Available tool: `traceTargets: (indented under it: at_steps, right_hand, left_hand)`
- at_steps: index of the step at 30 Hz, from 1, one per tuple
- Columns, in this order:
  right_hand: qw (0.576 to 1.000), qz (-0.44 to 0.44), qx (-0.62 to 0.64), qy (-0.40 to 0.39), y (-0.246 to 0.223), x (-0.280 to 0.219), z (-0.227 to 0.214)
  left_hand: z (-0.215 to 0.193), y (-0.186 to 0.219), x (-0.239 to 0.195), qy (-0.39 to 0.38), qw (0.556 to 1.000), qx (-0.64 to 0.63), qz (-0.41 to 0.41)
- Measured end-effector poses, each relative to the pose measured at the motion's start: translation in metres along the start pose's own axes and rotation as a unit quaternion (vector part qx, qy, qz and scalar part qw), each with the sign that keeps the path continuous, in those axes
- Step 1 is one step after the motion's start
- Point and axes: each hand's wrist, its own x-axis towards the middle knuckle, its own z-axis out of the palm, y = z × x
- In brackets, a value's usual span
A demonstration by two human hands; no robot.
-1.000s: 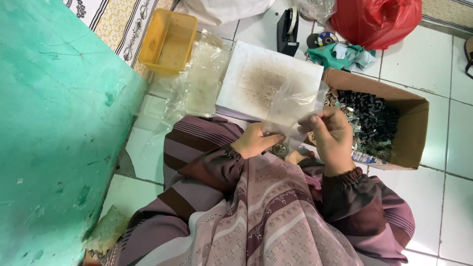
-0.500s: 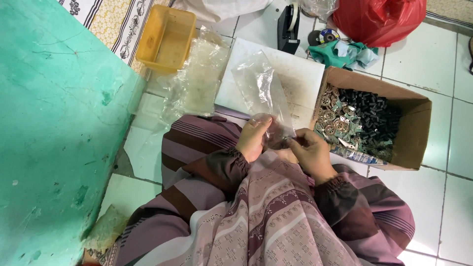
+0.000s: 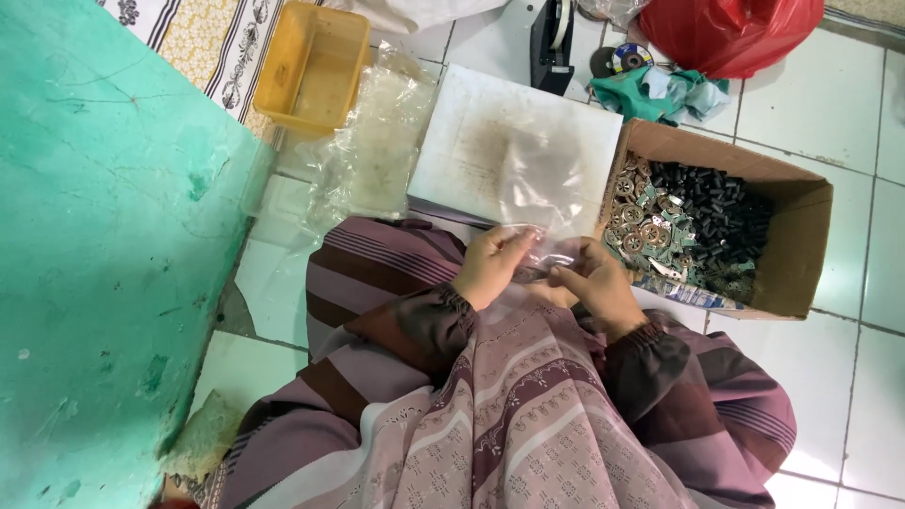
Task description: Picking up metal buckles from a cardboard box, placing them on a foam board for sorting, and then placing them into a small plastic bag.
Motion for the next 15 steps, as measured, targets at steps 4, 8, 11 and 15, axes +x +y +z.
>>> traceTargets:
  at_steps: [4,8,11,15]
  right_hand:
    - [0.992,0.061,0.107,0.024,-0.003,-0.007,0.024]
    - [0.993,0.079,0.084,-0.005,-0.008,-0.011,0.035]
    - [0.995,0.081,0.053,-0.012,-0.026,-0.016,0.044]
    - [0.995,0.075,0.058,0.004,0.023,-0.004,0.033]
  left_hand:
    - [-0.003,0.03,-0.002,-0.043,0.997,-0.02,0.055]
    - [-0.003,0.045,-0.005,-0.041,0.996,-0.078,-0.026]
    - [0.001,0.039,-0.001,-0.042,0.984,-0.142,-0.097]
    - [-0.004,0.0,0.01,-0.067,0.993,-0.066,-0.073]
